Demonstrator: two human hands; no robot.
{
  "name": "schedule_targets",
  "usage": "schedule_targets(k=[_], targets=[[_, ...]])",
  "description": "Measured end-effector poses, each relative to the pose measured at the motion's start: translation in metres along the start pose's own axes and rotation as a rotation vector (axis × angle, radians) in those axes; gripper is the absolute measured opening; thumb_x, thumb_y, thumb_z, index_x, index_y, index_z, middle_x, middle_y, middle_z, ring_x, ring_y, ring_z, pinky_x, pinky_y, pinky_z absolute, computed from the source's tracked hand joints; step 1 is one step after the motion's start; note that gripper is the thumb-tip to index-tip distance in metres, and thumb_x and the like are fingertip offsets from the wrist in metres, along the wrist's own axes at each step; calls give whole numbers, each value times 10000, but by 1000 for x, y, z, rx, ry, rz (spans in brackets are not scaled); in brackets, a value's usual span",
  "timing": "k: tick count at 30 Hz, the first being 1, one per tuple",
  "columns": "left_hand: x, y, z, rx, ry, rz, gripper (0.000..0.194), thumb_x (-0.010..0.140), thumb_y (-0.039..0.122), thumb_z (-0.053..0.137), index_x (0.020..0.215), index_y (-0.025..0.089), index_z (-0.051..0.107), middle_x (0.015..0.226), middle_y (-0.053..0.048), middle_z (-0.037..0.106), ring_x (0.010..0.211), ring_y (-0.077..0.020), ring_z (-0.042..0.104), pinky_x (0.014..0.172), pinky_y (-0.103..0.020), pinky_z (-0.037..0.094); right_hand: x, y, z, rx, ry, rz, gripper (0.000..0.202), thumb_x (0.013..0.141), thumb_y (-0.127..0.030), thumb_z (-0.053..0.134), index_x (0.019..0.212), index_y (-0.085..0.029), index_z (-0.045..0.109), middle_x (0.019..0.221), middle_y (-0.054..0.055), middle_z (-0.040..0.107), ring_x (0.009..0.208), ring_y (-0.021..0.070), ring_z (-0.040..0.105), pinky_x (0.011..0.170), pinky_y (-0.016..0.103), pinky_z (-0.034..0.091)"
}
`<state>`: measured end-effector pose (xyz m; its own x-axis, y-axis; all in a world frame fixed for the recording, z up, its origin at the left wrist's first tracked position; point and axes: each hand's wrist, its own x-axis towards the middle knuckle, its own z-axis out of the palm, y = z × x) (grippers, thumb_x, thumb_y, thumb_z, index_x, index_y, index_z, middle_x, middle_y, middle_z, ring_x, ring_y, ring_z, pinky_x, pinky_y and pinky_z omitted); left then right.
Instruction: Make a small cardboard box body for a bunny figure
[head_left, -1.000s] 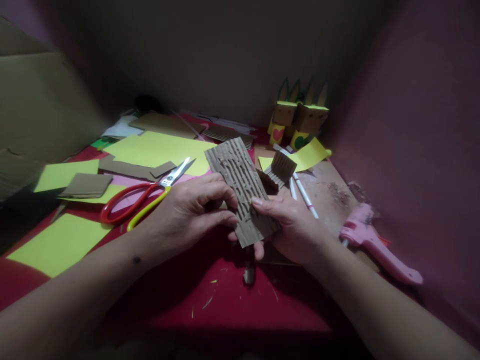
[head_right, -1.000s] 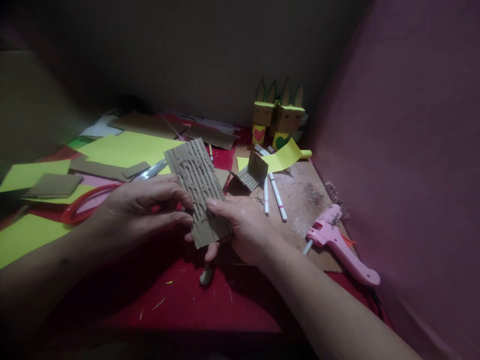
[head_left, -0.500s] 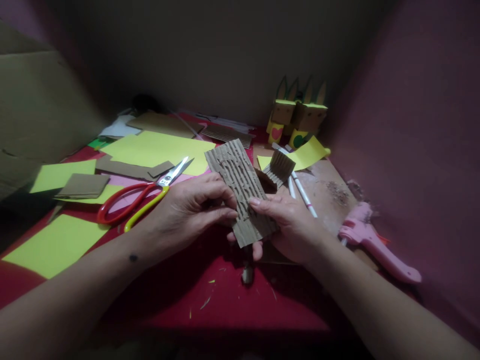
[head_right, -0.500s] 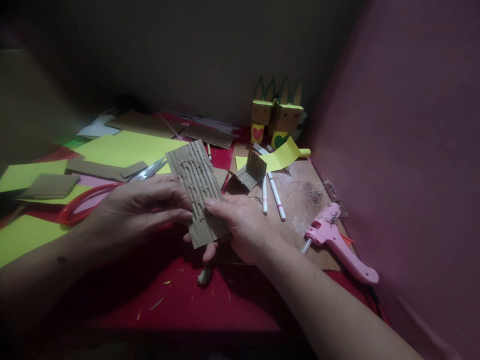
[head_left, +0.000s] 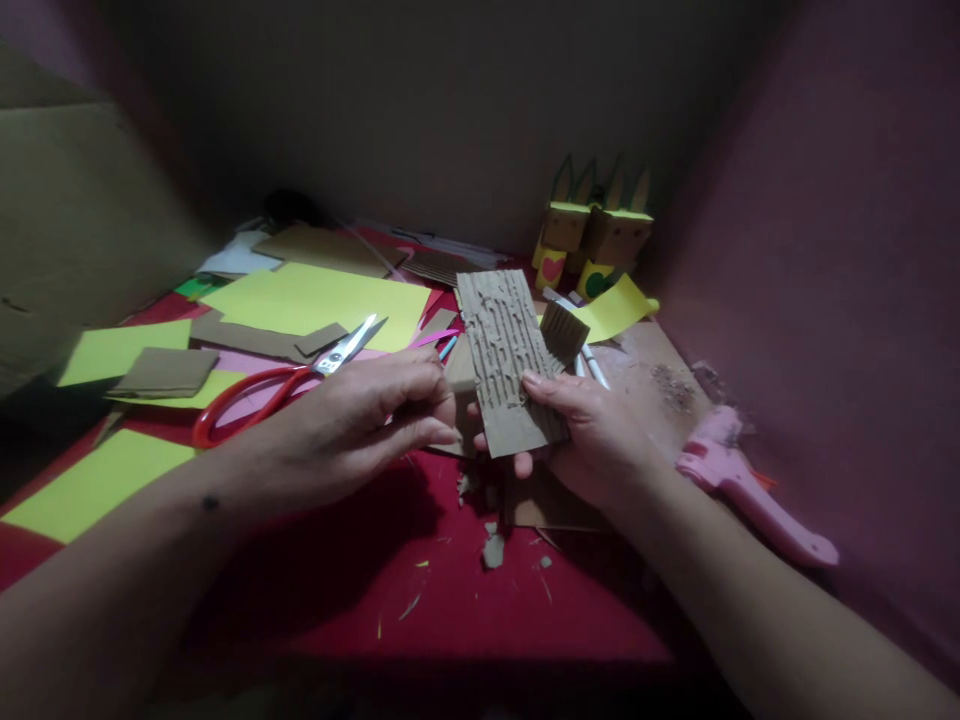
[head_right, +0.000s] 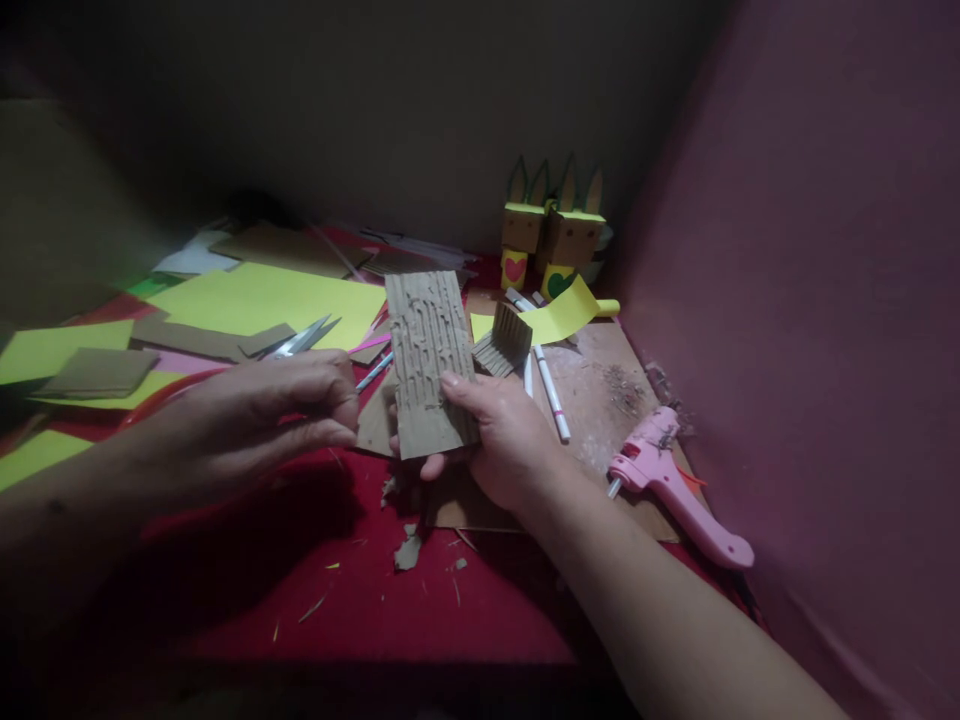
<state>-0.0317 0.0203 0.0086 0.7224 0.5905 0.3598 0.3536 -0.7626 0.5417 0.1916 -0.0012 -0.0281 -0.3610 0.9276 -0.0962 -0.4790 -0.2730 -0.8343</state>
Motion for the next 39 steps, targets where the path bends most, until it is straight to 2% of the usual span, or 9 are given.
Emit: schedule_targets(k=[2,4,7,11,14,17,25,32,39], targets=[[0,-1,-4,-41,-99,-26,182,941,210,583,769,201,641,746,27,598,645,-105,547,571,-204,413,0,0,-1,-9,28,-12,178,869,-276,604,834,-124,689,720,99,743,528,187,692,371,232,557],[2,-1,-4,-69,-114,-47,225,917,226,617,695,197,641,717,34,581,626,-99,538,560,-198,407,-1,0,0,-9,43,-16,168,860,-279,630,840,-125,695,717,85,735,535,180,683,389,246,577],[4,3,2,-81,55,-113,207,871,224,658,669,191,625,686,42,572,609,-98,520,543,-205,399,-2,-1,3,1,37,-12,168,852,-274,653,868,-117,712,729,74,733,589,175,696,444,253,611],[6,11,14,-84,257,-177,71,865,196,654,800,195,681,782,19,664,709,-125,599,638,-244,457,-3,-1,7,17,16,16,188,852,-276,655,888,-107,729,751,79,746,622,167,699,465,243,621],[5,12,20,-52,351,-153,50,884,196,654,861,211,696,820,18,662,747,-133,608,681,-263,475,-3,0,10,24,15,27,164,833,-254,667,897,-113,724,737,69,741,605,173,699,437,249,617],[5,10,22,29,391,-119,70,892,176,656,921,224,698,843,21,651,765,-137,593,702,-272,478,-4,1,11,13,1,28,153,822,-239,673,898,-111,710,706,56,729,551,167,692,401,229,592],[2,3,21,190,373,19,77,903,158,666,890,218,712,836,7,628,740,-141,588,666,-265,490,-7,2,12,-78,-46,43,178,843,-291,634,780,-126,652,550,50,694,335,121,580,326,180,459],[3,7,21,229,274,67,140,923,105,584,822,156,668,818,-9,626,718,-114,605,622,-224,465,-7,4,11,-115,-48,79,210,805,-315,658,768,-109,655,578,83,711,307,125,555,286,188,402],[2,0,23,257,231,41,159,949,139,498,823,176,586,838,-27,585,744,-151,563,644,-265,449,-5,4,12,-105,-26,46,196,820,-299,646,735,-125,673,540,58,690,319,121,555,300,192,402]])
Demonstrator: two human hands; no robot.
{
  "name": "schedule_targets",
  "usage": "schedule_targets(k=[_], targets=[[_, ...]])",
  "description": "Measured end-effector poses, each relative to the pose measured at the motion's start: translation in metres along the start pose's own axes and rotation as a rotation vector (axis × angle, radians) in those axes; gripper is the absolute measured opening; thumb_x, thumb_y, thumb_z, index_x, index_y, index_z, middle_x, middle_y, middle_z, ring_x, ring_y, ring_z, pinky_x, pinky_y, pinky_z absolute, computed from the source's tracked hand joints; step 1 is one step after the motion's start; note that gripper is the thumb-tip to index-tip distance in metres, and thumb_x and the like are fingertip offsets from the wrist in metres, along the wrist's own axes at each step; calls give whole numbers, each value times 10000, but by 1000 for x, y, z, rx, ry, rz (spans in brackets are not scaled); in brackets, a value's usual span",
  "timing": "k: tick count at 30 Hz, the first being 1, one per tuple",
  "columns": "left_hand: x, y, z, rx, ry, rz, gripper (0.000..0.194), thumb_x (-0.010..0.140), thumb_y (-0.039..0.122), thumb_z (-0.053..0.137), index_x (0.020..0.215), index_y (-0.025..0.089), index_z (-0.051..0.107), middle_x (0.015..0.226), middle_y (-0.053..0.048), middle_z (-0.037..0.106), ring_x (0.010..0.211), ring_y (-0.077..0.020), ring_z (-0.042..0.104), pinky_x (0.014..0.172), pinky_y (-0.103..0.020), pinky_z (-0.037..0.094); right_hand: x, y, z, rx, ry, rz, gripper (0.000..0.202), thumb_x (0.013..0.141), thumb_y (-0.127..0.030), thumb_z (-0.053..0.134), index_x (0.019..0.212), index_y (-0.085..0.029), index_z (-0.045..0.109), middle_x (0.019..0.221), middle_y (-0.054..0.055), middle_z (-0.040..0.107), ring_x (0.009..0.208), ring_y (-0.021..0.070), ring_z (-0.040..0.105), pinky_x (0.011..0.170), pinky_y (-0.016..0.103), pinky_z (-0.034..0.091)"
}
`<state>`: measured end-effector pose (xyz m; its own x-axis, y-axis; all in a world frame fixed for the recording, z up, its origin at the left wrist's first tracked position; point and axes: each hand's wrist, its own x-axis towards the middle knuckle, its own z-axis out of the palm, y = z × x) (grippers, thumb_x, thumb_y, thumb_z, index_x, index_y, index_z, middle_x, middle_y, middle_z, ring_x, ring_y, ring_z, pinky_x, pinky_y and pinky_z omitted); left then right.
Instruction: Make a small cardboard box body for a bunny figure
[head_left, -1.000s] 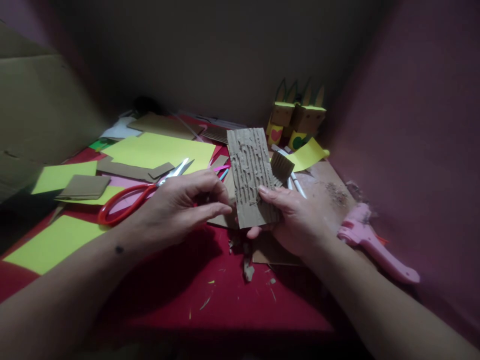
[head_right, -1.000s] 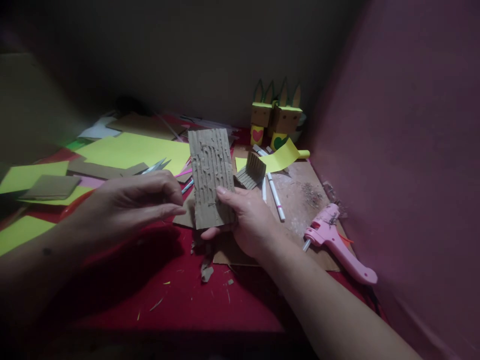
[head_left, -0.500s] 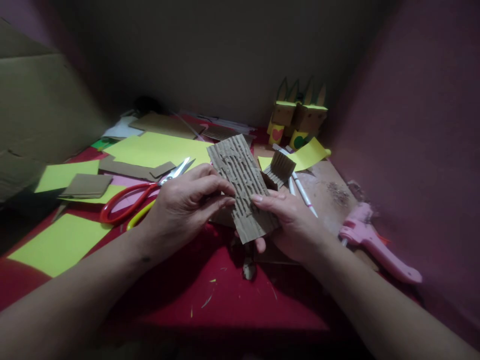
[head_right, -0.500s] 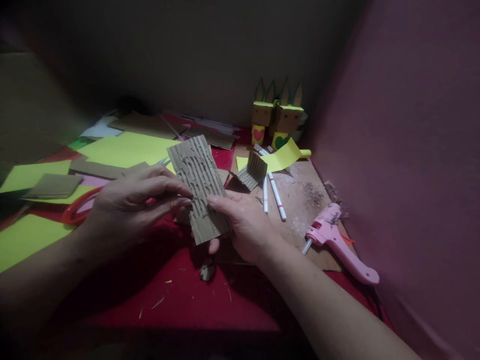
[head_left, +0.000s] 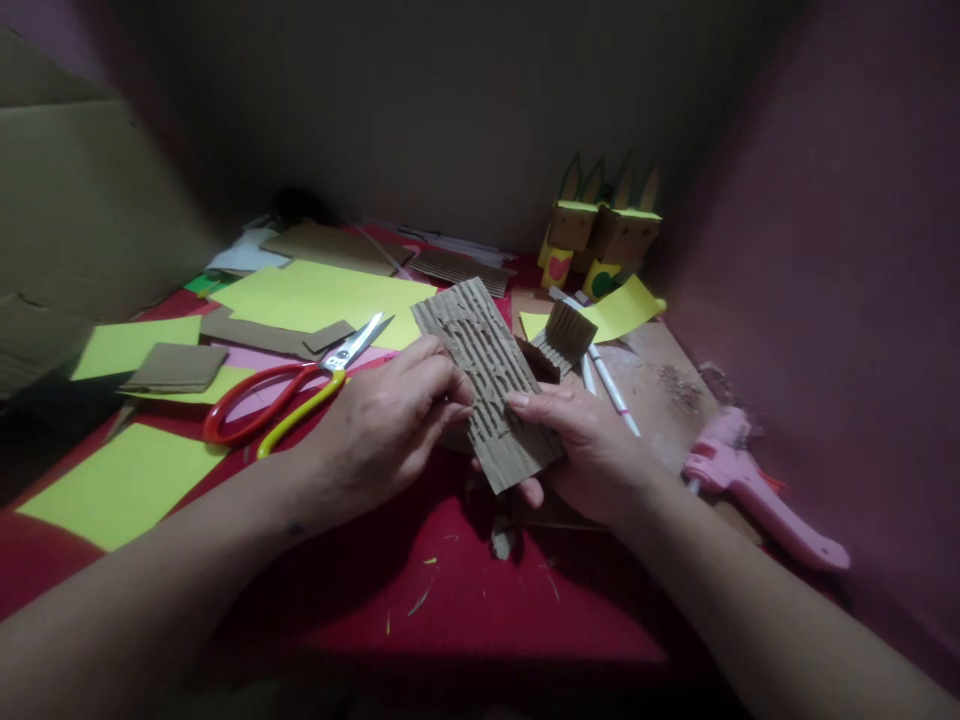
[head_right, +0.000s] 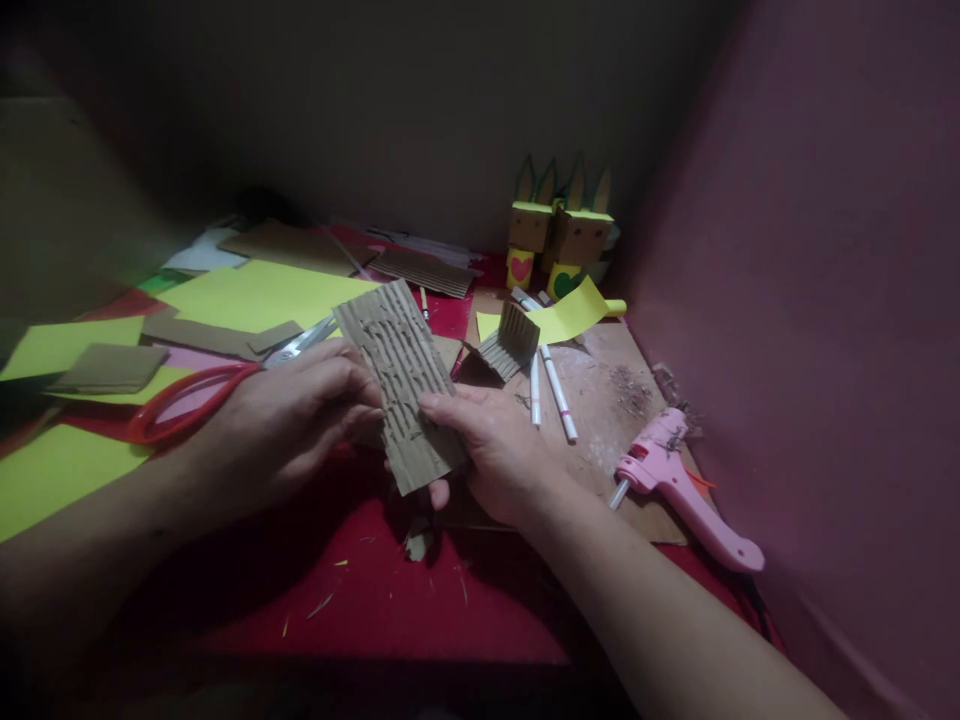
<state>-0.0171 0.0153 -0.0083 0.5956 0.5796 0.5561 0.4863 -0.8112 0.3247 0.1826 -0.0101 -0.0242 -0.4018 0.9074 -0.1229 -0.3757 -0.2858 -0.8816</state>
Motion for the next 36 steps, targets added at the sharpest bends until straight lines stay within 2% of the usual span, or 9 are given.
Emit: schedule_targets(k=[3,6,9,13,18,25,32,36], targets=[[3,0,-10,-51,-17,-58,144,950,163,515,831,190,593,823,-10,595,735,-148,565,652,-273,442,1,-3,-3,23,17,-23,197,833,-297,635,759,-124,694,556,64,695,337,118,554,311,198,417],[7,3,-18,-90,26,-168,212,960,221,528,760,199,597,743,11,566,675,-139,532,634,-285,411,2,-4,-6,50,76,-36,168,822,-284,647,781,-129,699,614,76,717,399,135,587,307,199,441],[7,9,-16,-183,63,-209,171,904,222,619,736,192,603,749,14,570,681,-134,535,634,-278,420,4,-2,-6,81,78,-44,155,815,-281,655,777,-136,695,699,81,732,462,142,604,339,219,508],[4,14,-3,-231,12,-162,45,878,156,636,842,164,661,791,0,620,699,-120,576,637,-248,449,2,-1,-1,93,64,-65,143,808,-283,687,781,-144,705,740,66,721,565,155,644,429,246,585],[2,15,8,-86,14,-113,91,911,153,595,869,159,675,792,-18,637,738,-137,593,672,-258,468,-1,-2,3,80,80,-55,146,808,-303,714,809,-159,733,766,69,730,707,203,705,509,292,627],[-1,19,12,15,90,-80,118,936,132,569,879,154,670,802,-36,656,747,-147,612,665,-269,482,-1,1,5,110,79,-51,138,803,-302,726,796,-165,739,795,68,736,761,219,726,611,347,659],[-1,19,13,11,36,-121,157,907,127,549,771,169,617,714,-3,611,619,-125,566,555,-241,427,-1,4,4,129,67,-51,164,796,-323,746,842,-166,743,811,67,749,808,214,730,693,370,672],[-2,18,14,18,64,-79,137,933,126,524,827,174,596,761,-19,615,676,-144,581,595,-260,449,0,2,3,143,58,-56,150,807,-297,733,865,-160,747,824,61,756,811,203,734,714,363,675]])
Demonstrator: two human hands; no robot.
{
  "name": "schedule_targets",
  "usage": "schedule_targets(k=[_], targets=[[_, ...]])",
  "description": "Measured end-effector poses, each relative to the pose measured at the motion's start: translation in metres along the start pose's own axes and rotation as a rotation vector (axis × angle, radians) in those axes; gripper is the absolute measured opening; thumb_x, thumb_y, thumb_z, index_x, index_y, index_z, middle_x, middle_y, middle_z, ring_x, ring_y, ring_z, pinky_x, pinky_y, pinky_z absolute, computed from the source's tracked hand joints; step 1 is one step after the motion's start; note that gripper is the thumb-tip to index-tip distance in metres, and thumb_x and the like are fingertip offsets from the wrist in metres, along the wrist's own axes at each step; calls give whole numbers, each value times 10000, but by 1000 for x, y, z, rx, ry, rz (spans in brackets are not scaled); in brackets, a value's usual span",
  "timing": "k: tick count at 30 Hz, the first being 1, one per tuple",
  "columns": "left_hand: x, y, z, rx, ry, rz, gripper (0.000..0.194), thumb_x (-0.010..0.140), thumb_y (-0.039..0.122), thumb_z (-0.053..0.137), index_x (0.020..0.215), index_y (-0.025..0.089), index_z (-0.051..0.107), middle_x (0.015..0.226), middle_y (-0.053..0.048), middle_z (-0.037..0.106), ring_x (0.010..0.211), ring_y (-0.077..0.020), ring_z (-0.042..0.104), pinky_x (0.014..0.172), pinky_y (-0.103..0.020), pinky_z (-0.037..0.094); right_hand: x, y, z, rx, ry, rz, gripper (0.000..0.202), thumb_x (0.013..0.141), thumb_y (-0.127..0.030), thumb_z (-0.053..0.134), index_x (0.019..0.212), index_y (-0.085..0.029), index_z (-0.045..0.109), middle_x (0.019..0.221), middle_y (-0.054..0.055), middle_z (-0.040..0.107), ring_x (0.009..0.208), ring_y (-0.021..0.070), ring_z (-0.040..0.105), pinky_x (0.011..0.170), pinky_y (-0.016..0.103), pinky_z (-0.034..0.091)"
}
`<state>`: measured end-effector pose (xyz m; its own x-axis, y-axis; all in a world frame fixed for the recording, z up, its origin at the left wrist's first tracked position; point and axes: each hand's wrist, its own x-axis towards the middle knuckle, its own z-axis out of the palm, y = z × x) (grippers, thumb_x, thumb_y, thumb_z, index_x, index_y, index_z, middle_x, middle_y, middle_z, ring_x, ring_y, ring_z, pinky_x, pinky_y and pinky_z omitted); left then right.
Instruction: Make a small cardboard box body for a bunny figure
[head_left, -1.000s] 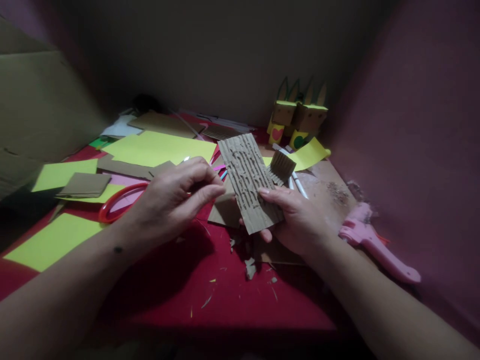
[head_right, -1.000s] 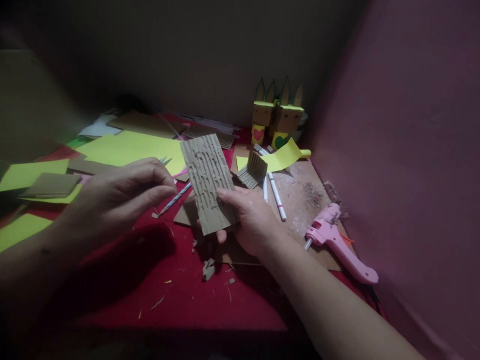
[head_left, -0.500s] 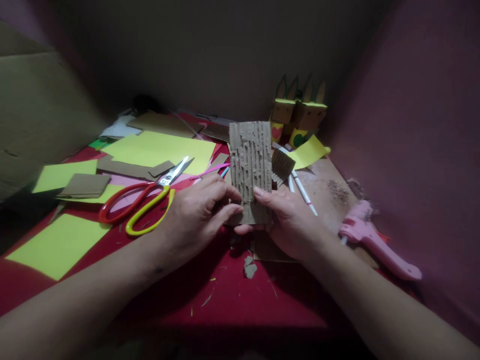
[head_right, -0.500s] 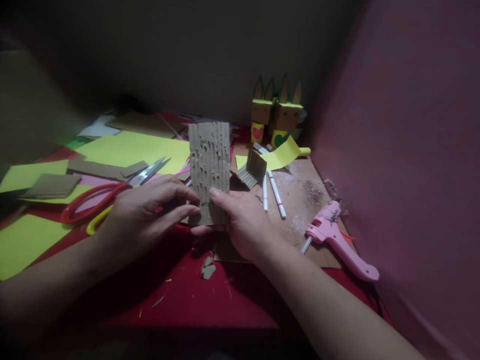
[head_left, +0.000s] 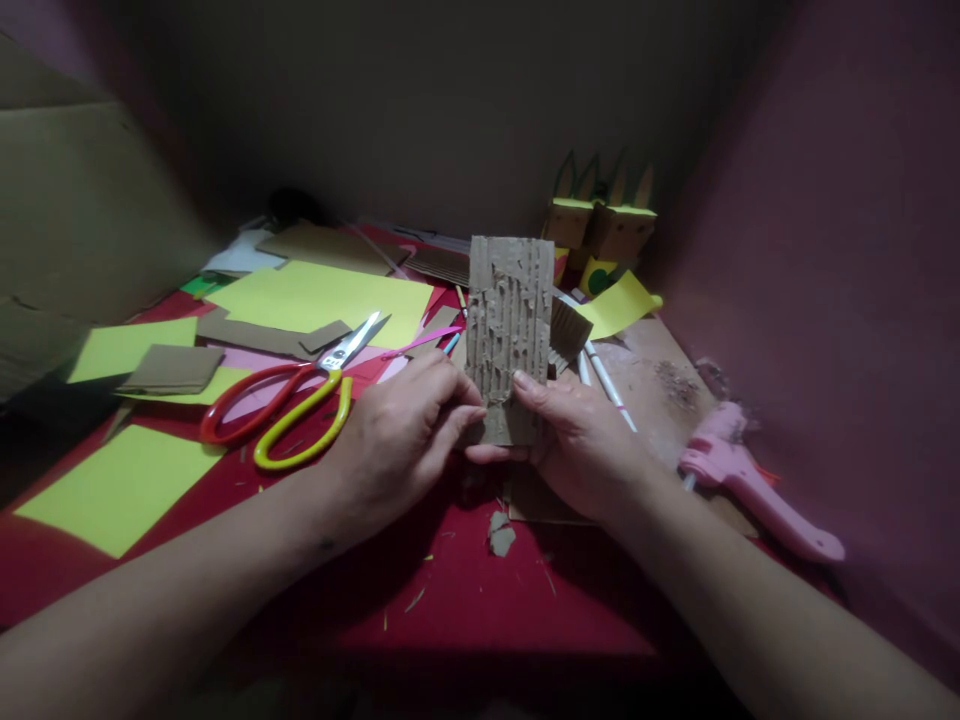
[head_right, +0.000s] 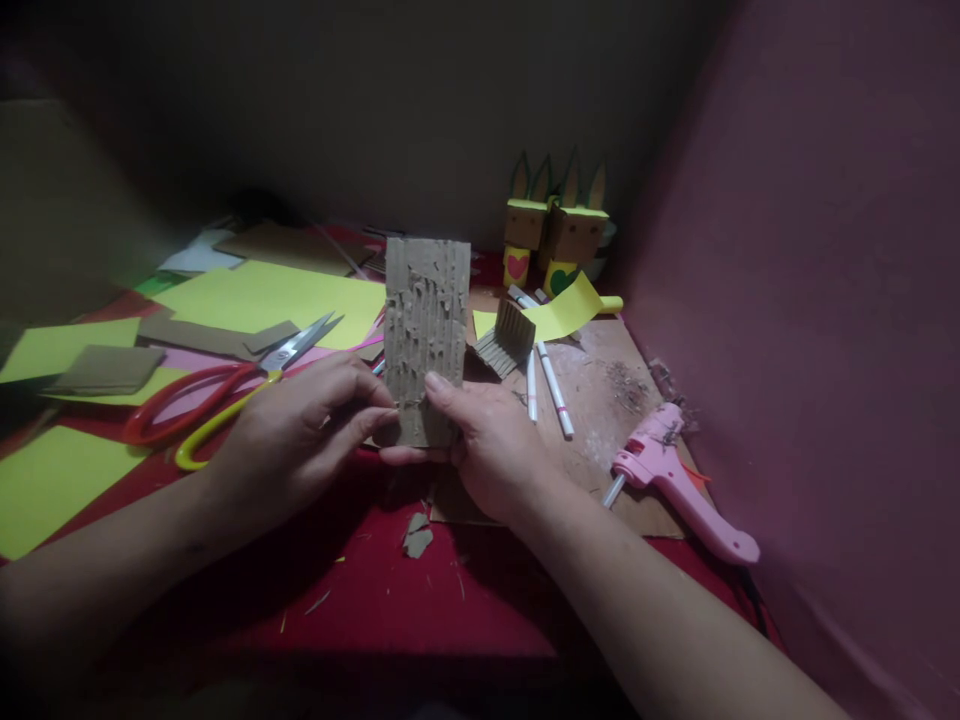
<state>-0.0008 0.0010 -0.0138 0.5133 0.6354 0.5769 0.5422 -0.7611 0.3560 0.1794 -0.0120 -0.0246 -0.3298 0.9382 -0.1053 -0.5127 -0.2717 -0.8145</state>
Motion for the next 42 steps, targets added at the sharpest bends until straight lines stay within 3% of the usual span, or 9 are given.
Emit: schedule_targets(k=[9,15,20,27,31,34,37,42], targets=[[-2,3,3,48,61,44,120,970,124,529,996,170,636,896,-50,620,831,-164,617,706,-290,507,-2,0,2,-21,2,4,207,787,-345,763,848,-149,736,817,83,751,864,241,744,736,404,672],[-1,4,5,72,81,45,130,957,106,539,887,153,638,805,-31,605,741,-145,592,661,-270,484,-3,5,3,-20,27,8,177,785,-359,753,798,-184,728,810,69,741,893,259,739,732,414,667],[-3,3,9,138,31,32,157,946,119,480,839,160,587,744,-15,552,624,-139,537,556,-264,432,-2,8,2,-10,22,15,204,776,-373,763,810,-176,722,788,63,734,852,244,734,716,411,671],[-6,-2,10,44,76,60,137,955,113,461,877,158,564,818,-43,570,730,-165,557,617,-286,442,-1,2,3,-15,25,12,174,776,-339,754,851,-184,727,816,69,752,864,258,746,726,423,666],[-1,2,1,9,56,79,151,968,101,476,865,139,581,796,-40,577,728,-161,558,637,-283,453,-1,0,2,-8,65,17,147,810,-297,718,903,-185,733,810,51,751,763,214,740,656,371,667],[2,2,-3,33,111,84,126,961,103,534,868,129,615,803,-38,599,736,-155,585,660,-271,481,-1,1,3,-18,58,27,151,839,-288,696,937,-178,728,795,33,737,674,167,710,581,309,658],[2,-1,0,103,176,109,94,950,113,566,946,102,659,869,-70,623,764,-162,623,663,-264,509,-2,3,5,-10,13,27,156,858,-260,678,994,-191,712,828,21,730,654,141,690,572,289,660],[1,-1,5,200,154,137,144,956,152,561,989,74,678,894,-111,654,788,-196,662,662,-283,541,-5,6,5,-5,-24,83,131,871,-250,666,975,-176,697,817,28,710,650,141,681,578,298,667]])
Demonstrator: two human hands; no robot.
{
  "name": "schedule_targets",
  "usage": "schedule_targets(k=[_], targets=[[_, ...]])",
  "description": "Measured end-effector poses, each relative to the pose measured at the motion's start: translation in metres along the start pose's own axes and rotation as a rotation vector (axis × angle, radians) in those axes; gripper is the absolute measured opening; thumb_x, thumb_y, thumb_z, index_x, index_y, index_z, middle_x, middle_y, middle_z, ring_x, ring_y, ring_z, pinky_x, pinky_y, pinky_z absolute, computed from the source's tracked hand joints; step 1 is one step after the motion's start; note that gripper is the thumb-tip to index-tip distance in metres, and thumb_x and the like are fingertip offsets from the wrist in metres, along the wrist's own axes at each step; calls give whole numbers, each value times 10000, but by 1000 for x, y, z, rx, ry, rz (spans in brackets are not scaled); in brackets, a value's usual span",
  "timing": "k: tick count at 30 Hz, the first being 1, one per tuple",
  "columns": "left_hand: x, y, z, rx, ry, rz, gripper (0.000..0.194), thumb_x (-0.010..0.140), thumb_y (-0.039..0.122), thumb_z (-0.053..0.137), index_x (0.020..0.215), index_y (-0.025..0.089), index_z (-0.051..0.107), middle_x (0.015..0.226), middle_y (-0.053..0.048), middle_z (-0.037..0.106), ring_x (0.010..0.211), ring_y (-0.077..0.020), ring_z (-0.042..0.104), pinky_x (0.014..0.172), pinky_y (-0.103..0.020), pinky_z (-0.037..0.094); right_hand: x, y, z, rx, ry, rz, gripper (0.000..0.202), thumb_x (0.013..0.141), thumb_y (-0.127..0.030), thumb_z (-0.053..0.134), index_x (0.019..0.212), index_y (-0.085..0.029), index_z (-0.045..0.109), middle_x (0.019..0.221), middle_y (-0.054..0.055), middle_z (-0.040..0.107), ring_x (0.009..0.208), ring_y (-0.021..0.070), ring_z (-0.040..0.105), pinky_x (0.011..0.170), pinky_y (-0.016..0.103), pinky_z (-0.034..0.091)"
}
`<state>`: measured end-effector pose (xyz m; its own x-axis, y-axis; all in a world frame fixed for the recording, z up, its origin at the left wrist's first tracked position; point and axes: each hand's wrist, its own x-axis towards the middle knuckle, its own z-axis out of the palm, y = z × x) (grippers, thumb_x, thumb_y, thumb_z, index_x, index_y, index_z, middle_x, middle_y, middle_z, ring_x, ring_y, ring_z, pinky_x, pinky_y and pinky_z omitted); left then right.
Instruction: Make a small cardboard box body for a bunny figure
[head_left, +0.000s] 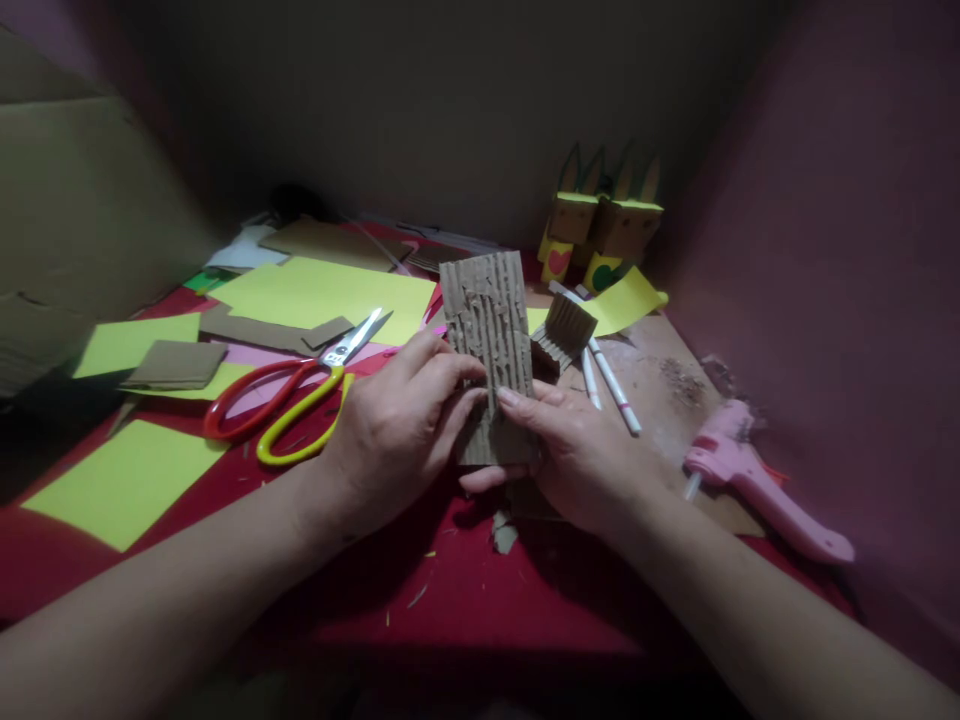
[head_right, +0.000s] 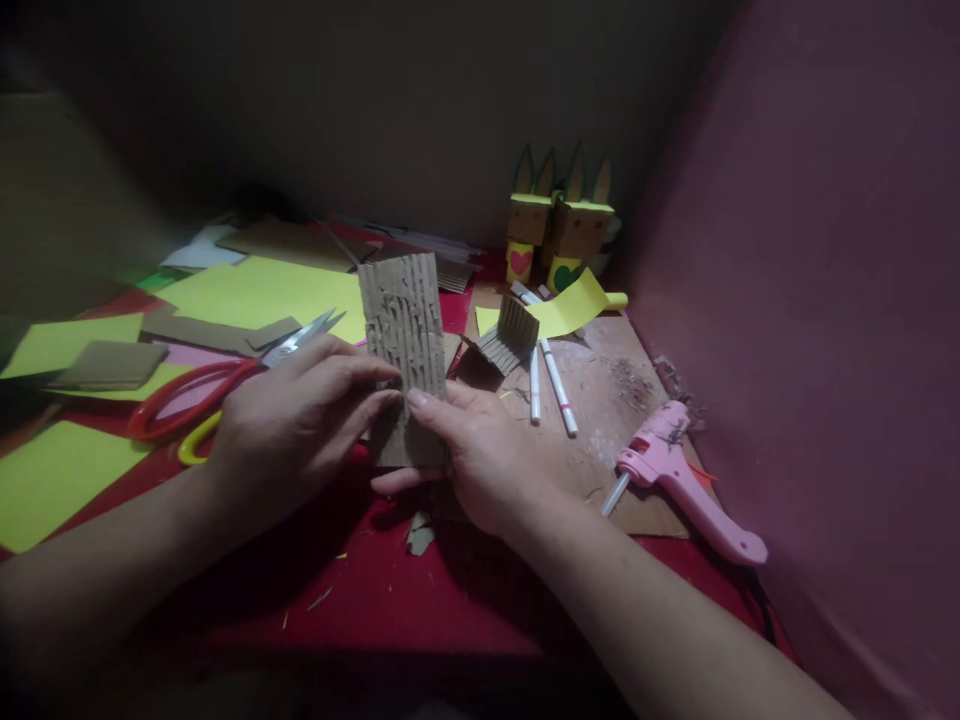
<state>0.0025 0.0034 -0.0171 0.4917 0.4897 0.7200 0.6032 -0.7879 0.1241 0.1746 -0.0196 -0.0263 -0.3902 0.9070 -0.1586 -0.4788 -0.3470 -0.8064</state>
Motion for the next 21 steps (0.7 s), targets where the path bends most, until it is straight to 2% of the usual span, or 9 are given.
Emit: schedule_targets(k=[5,9,14,18,21], targets=[[-1,3,-2,-16,28,-48,119,935,105,575,959,78,689,878,-102,697,818,-193,691,718,-280,555,0,3,0,8,-15,-8,141,882,-254,670,978,-159,707,796,27,705,654,139,683,616,312,672],[-1,3,-2,-91,36,-98,119,922,101,592,940,73,706,864,-92,725,793,-172,690,710,-265,539,-2,5,1,-11,-27,-14,174,877,-297,696,940,-136,710,753,34,711,631,133,695,609,273,661],[0,3,-2,-187,-56,-251,119,895,113,593,821,132,685,737,-17,695,688,-148,658,622,-253,494,-1,8,2,-18,-14,-31,190,856,-314,725,926,-138,713,749,29,706,633,133,694,611,275,663],[-1,4,-3,-176,-94,-242,124,888,137,584,779,152,640,697,3,644,634,-141,604,563,-254,446,2,7,2,32,-12,-62,124,861,-261,687,898,-145,714,731,28,696,625,143,684,577,279,659],[-1,4,-3,-187,-48,-226,104,887,126,583,794,159,616,729,2,626,651,-143,593,577,-258,449,2,4,1,55,-6,-60,115,882,-228,635,919,-153,715,754,41,707,657,163,696,571,301,662]])
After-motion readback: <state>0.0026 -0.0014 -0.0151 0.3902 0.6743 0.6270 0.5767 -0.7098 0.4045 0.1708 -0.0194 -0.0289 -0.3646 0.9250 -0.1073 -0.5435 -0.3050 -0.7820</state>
